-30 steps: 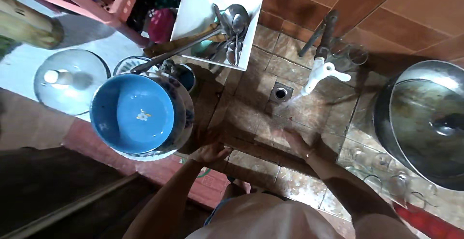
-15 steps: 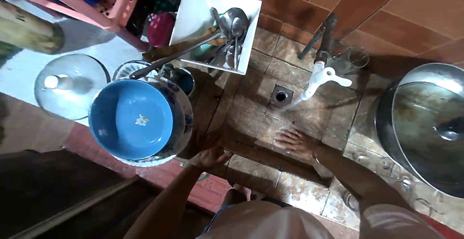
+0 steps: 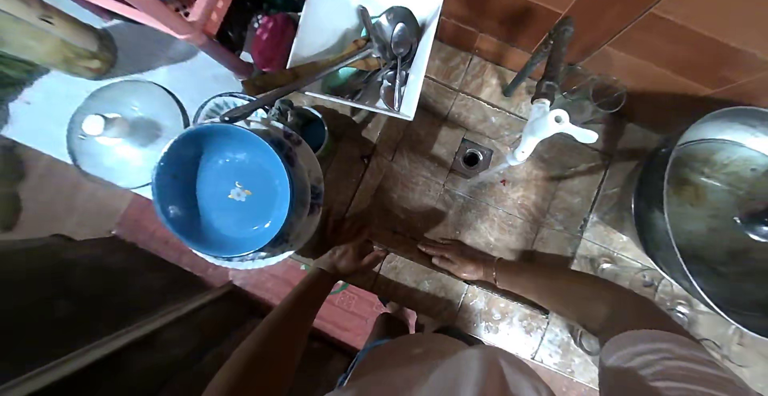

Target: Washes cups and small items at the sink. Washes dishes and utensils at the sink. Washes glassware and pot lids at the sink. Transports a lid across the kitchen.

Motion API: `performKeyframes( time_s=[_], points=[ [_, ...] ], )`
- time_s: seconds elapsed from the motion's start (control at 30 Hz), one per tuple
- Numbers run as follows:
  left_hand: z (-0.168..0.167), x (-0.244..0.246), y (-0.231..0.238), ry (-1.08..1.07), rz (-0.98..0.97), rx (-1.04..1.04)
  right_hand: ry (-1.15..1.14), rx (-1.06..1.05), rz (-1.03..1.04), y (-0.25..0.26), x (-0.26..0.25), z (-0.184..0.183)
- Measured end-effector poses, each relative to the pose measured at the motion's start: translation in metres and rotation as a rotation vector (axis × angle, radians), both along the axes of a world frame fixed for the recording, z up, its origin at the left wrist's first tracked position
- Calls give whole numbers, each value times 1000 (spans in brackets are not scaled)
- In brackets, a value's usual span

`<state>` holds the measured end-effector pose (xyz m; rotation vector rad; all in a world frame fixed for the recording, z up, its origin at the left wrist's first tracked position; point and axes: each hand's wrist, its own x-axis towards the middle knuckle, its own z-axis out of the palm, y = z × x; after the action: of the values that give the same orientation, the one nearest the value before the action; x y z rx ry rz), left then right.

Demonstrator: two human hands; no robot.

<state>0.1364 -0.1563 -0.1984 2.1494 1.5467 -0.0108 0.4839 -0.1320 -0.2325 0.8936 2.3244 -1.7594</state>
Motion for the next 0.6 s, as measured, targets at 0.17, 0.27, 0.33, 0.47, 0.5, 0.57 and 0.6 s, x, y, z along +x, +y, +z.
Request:
performKeyframes(
  time_s=[0.17, 0.27, 0.33, 0.47, 0.5, 0.57, 0.6],
  points=[
    [-5, -2, 0, -26, 11, -125, -127, 427, 305, 36, -21, -27],
    [13, 2, 5, -39, 55, -327, -254, 606, 218, 78, -16, -38],
    [19, 4, 7, -79, 76, -423, -390, 628, -106, 108, -2, -38],
    [20, 3, 9, -64, 87, -527, -478, 777, -366, 128, 5, -49],
    [21, 4, 10, -50, 88, -555, -450, 688, -286, 115, -9, -42],
    [22, 5, 11, -43, 89, -594, -334, 530, -119, 73, -45, -29],
    [26, 5, 14, -35, 87, -635, -260, 480, -47, 54, -61, -24]
  ],
)
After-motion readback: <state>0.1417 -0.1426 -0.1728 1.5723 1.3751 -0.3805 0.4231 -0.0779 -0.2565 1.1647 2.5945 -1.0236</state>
